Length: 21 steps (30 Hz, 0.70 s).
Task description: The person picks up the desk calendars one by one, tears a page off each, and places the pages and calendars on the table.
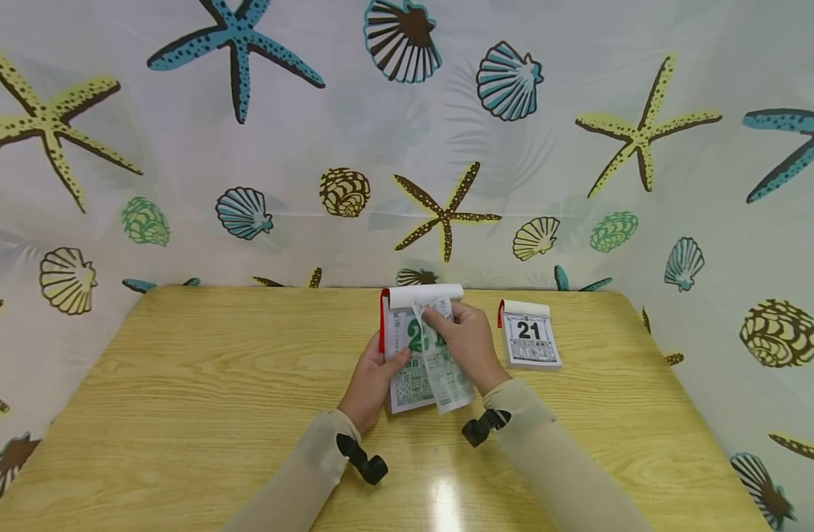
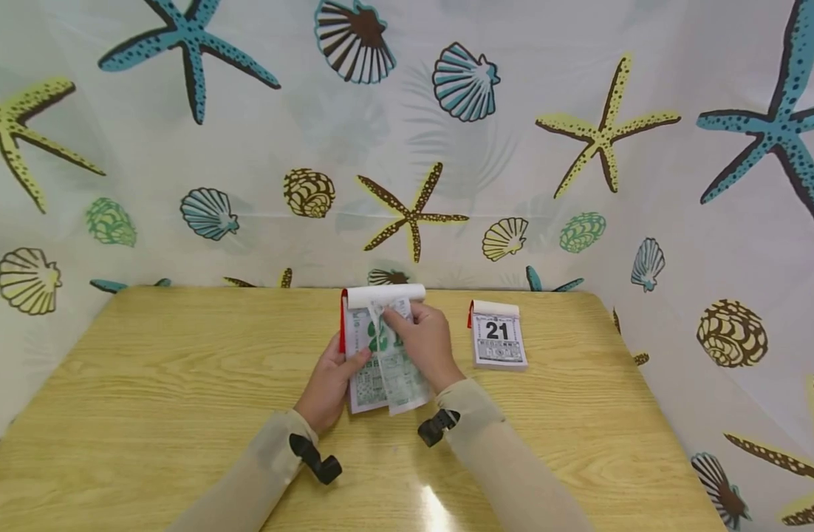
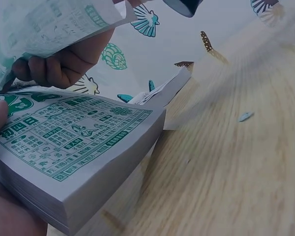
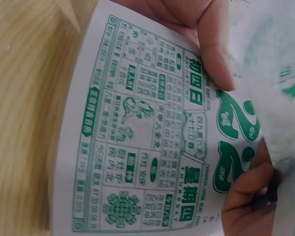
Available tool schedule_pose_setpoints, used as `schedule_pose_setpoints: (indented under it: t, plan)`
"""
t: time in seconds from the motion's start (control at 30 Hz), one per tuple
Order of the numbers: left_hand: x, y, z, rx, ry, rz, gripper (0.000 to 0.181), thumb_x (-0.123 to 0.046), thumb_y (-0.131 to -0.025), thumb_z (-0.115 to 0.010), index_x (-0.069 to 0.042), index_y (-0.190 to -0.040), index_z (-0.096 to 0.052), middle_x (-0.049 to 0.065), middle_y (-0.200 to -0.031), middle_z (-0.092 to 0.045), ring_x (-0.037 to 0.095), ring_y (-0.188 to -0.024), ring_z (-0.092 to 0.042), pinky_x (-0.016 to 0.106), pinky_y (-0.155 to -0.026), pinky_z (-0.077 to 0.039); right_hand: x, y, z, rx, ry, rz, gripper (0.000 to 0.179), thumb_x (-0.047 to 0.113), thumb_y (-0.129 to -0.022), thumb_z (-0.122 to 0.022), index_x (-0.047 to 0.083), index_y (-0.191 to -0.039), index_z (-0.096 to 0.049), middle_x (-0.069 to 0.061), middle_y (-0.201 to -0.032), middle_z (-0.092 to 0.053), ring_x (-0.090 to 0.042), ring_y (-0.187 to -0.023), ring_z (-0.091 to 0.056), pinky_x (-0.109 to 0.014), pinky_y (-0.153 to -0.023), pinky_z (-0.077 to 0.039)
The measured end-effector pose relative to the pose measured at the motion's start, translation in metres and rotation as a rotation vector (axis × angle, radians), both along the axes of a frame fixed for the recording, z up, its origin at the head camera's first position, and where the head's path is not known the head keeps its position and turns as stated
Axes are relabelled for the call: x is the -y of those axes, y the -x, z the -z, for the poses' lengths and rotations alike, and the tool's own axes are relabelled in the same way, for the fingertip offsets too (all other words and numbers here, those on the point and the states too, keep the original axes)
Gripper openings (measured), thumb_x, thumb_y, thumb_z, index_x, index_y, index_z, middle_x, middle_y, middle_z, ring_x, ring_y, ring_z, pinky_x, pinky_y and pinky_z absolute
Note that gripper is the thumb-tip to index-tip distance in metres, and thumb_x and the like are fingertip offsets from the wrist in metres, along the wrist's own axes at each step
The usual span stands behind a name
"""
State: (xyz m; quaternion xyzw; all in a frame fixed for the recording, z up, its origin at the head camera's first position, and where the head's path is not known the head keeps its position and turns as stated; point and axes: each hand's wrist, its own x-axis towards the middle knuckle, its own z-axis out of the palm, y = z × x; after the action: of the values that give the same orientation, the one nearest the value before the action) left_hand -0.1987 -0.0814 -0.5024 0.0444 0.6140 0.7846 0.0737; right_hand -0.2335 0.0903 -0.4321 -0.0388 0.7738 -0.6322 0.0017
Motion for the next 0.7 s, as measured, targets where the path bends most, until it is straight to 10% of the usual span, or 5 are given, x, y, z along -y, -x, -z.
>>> schedule_pose_setpoints:
  t: [0.27,0.7]
  plan:
    - [0.003,0.0,-0.001,0.002,0.02,0.009,0.054,-0.02,-0.106,-0.06,-0.03,-0.155,-0.039,0.003,-0.146,-0.06,0.025,-0.131,-0.061,0.046,-0.11,-0.047,-0.008,-0.004,-0.001,0.001,0.008,-0.076,0.029,0.034,-0.101,-0.068,0.008,-0.112,-0.075,-0.009,-0.097,-0.078,-0.018,-0.076,-0.074,-0.033,-0.065,-0.061]
    - [0.03,0.007,-0.002,0.057,0.054,-0.03,0.054,-0.026,-0.106,-0.06,-0.031,-0.156,-0.037,0.001,-0.145,-0.061,0.022,-0.13,-0.061,0.044,-0.112,-0.046,-0.04,-0.002,0.006,-0.06,-0.122,0.1,0.027,0.035,-0.1,-0.069,0.01,-0.103,-0.076,-0.007,-0.08,-0.075,-0.018,-0.062,-0.07,-0.027,-0.052,-0.053]
